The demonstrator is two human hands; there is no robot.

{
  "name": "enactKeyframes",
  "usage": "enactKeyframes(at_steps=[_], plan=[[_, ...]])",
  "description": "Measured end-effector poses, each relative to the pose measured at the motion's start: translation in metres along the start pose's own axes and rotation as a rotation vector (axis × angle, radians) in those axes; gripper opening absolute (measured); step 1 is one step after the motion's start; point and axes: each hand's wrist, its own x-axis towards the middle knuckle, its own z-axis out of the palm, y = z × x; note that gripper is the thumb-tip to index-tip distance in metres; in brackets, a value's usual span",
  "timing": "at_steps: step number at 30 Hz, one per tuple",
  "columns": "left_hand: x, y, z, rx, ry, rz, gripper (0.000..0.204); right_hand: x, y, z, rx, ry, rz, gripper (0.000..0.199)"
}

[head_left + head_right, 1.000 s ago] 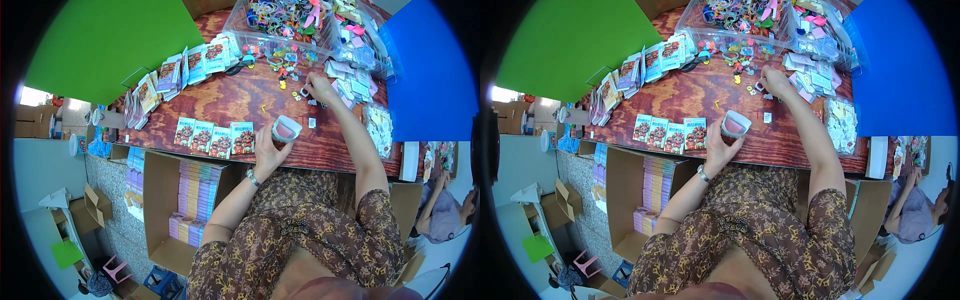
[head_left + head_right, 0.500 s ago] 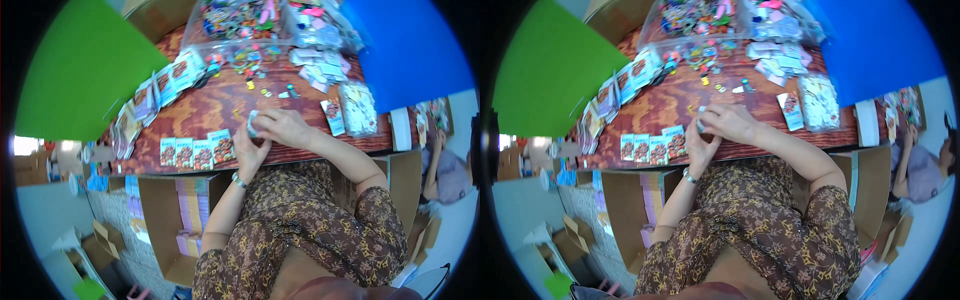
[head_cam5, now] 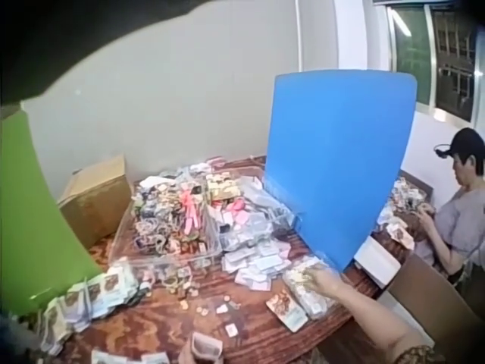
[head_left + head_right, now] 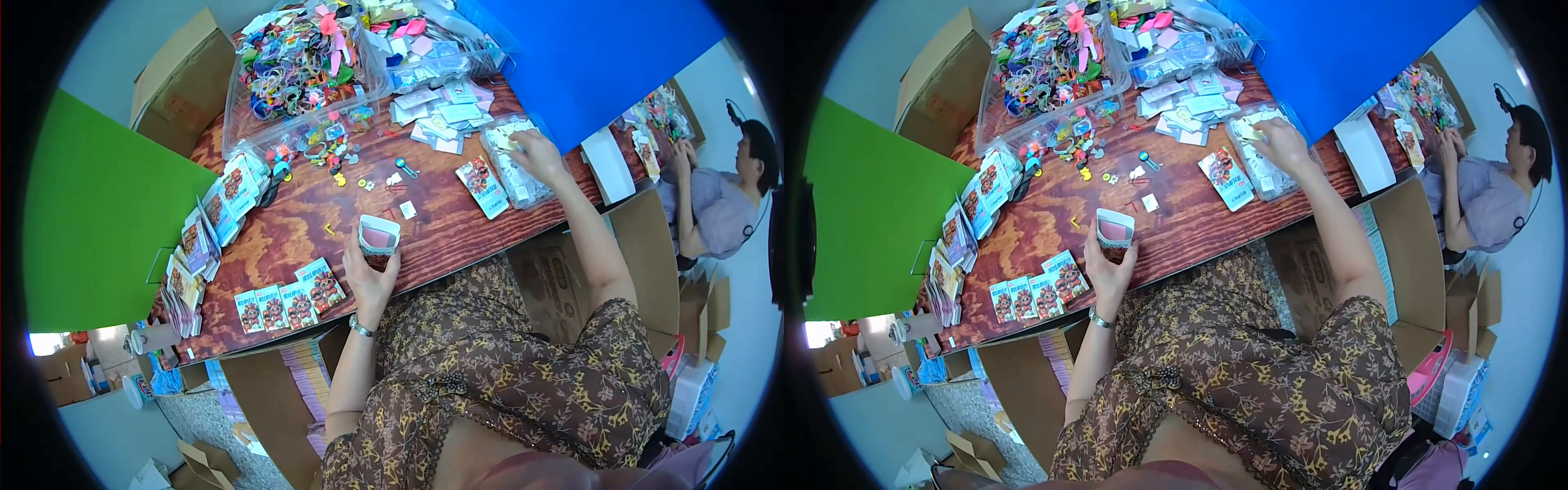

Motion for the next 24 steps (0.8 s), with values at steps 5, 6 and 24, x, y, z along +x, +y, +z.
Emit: enactKeyframes(at_steps=[5, 6, 24], plan=[[-0.002, 0.004, 0.001, 0.008, -0.011, -0.005, 0.087, 0.009, -0.004, 0.006, -0.029, -0.169, 0.100, 0.015], [-0.002, 0.004, 0.002, 0.008, -0.007, 0.006, 0.087, 0.010, 0.000, 0.009, -0.031, -0.131, 0.090, 0.013], [-0.005, 0.002, 0.000, 0.015, -0.011, 0.007, 0.088, -0.045, -0.007, -0.020, -0.043, -0.300, 0.071, 0.032]])
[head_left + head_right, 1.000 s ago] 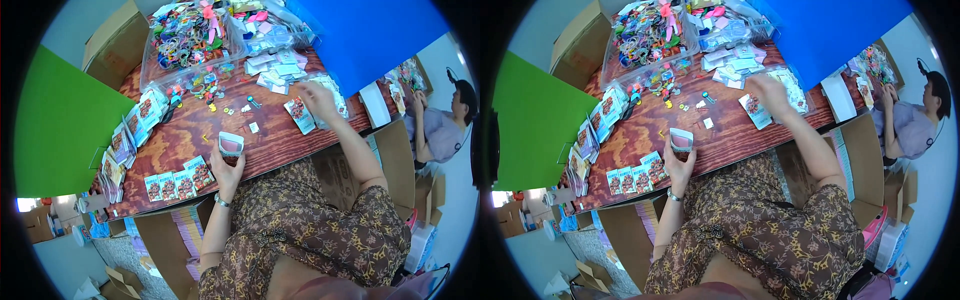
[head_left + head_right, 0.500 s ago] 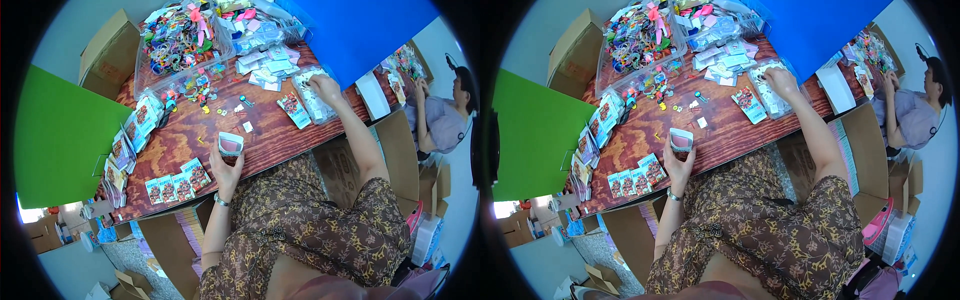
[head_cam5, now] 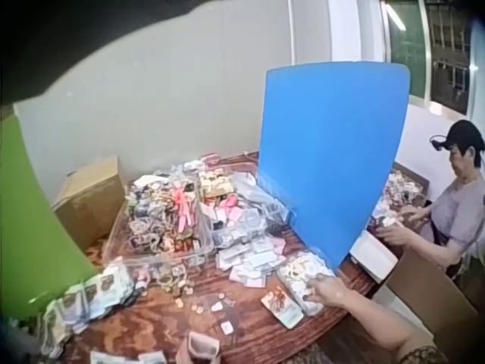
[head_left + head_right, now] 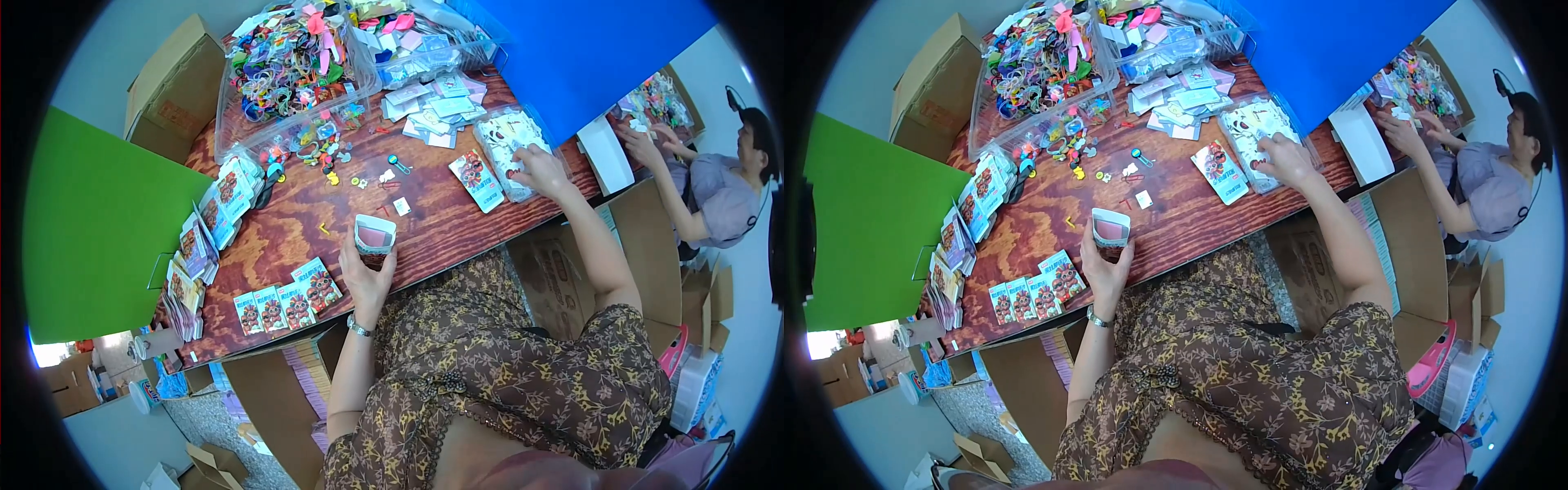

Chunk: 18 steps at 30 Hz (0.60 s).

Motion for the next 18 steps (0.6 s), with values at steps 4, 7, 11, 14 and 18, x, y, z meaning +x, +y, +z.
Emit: enactKeyframes(at_steps=[4, 7, 11, 14, 18], plan=[[0.002, 0.002, 0.000, -0.013, 0.004, 0.000, 0.088, 0.004, 0.014, 0.003, 0.011, 0.050, -0.114, 0.029], [0.004, 0.002, 0.001, -0.024, 0.000, -0.007, 0.087, 0.009, 0.026, -0.003, 0.019, 0.086, -0.126, 0.023], [0.004, -0.002, 0.002, -0.028, 0.021, -0.015, 0.085, 0.016, 0.014, -0.021, 0.307, 0.165, -0.051, 0.020], [0.006, 0.002, 0.000, -0.013, 0.042, -0.002, 0.083, 0.025, 0.002, -0.029, 0.525, 0.046, 0.149, 0.021], [0.007, 0.006, 0.007, -0.005, 0.066, -0.017, 0.071, 0.025, -0.074, -0.033, 1.055, -0.031, -0.017, 0.019]])
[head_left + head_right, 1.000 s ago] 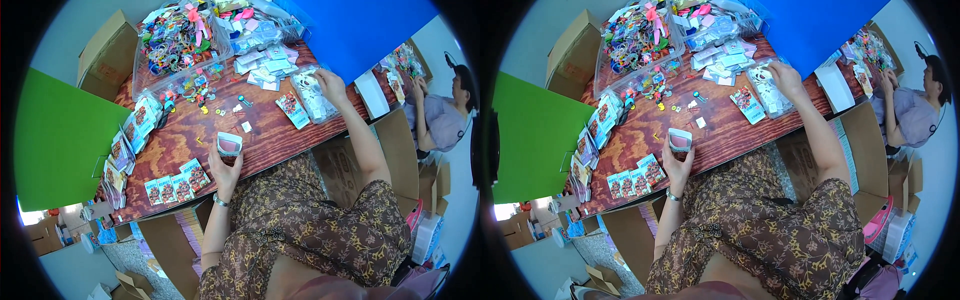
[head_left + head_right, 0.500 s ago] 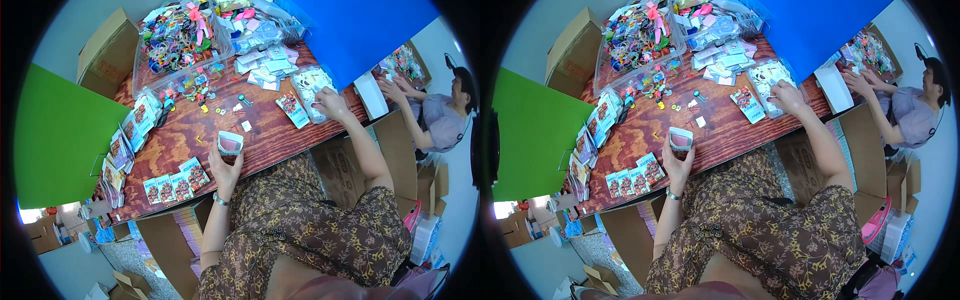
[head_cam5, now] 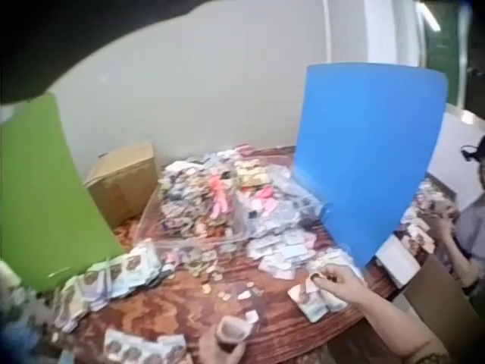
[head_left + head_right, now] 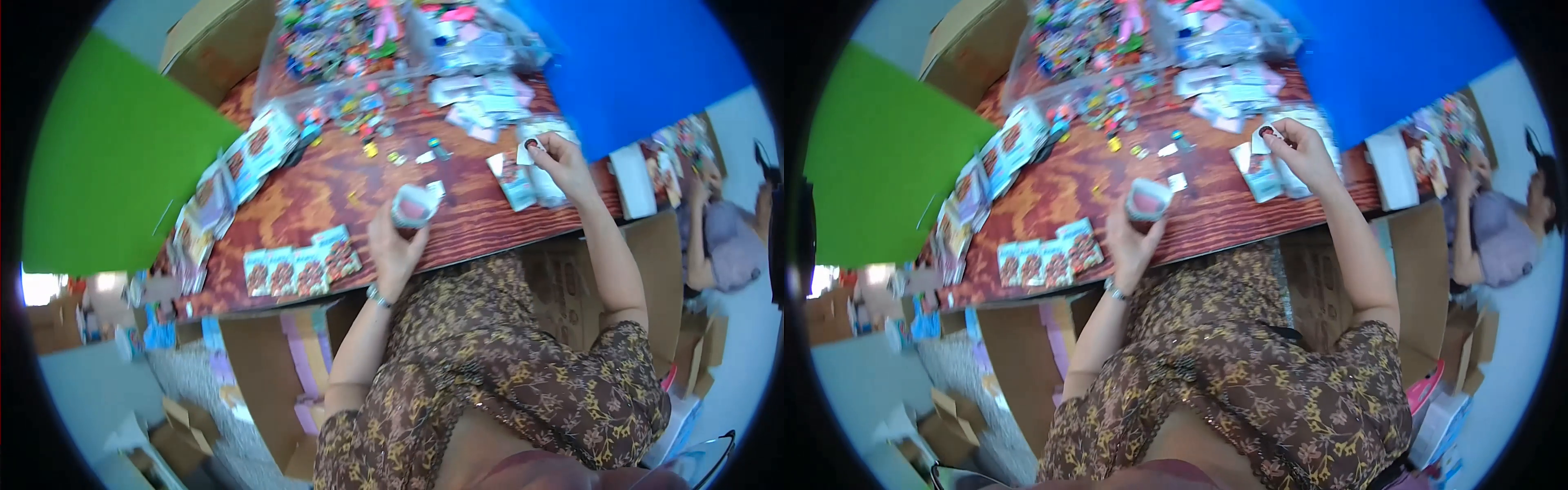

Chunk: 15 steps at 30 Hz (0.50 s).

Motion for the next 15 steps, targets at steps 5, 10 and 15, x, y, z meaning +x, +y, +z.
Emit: enactKeyframes(at_steps=[5, 10, 15], plan=[[0.002, 0.001, 0.007, 0.027, 0.061, 0.053, 0.073, -0.017, -0.064, 0.112, -0.301, -0.205, -0.334, 0.014], [-0.001, 0.000, -0.003, 0.027, 0.095, 0.033, 0.081, -0.016, -0.057, 0.168, -0.704, -0.242, -0.731, 0.027], [-0.003, 0.003, -0.012, -0.020, 0.219, 0.025, 0.090, -0.024, -0.048, 0.170, -0.473, -0.138, -0.812, 0.033]])
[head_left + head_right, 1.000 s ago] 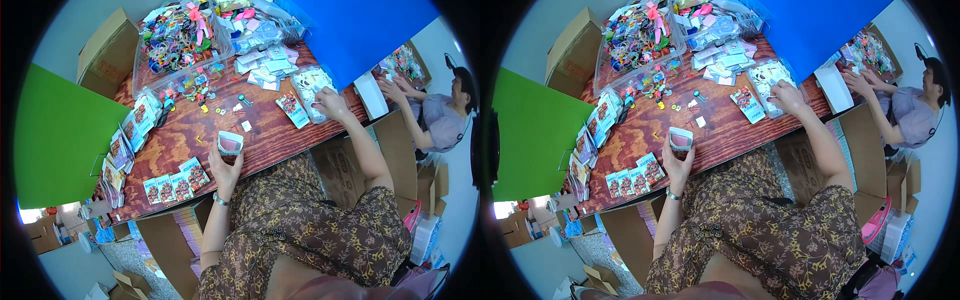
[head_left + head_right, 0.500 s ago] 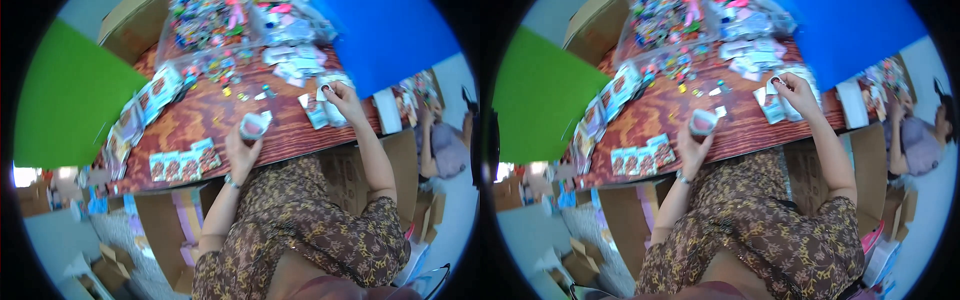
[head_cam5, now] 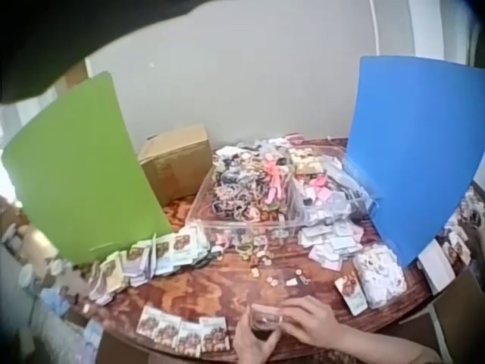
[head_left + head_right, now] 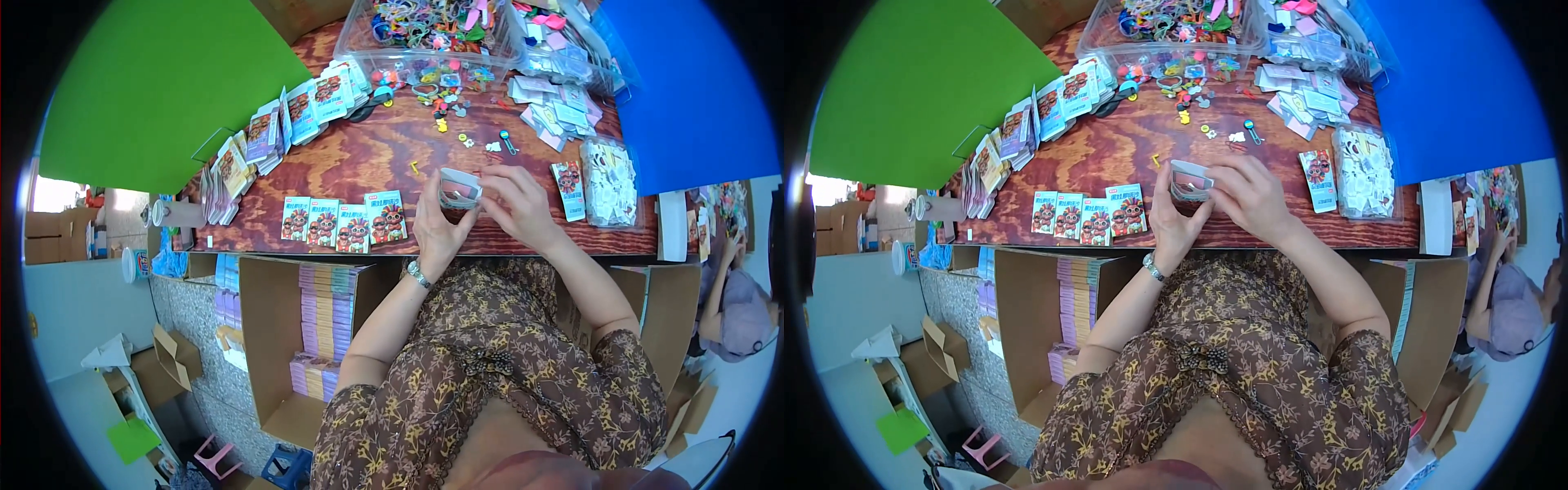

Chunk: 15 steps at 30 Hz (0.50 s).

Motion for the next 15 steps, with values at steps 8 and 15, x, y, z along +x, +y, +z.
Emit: enactKeyframes(at_steps=[8, 15], plan=[[-0.016, -0.015, 0.004, -0.081, -0.093, 0.070, 0.066, -0.038, 0.017, 0.040, 0.138, 0.037, 0.071, 0.028], [-0.013, -0.032, -0.020, -0.345, -0.227, 0.098, 0.026, -0.034, 0.024, 0.021, 0.318, -0.133, 0.100, 0.025]])
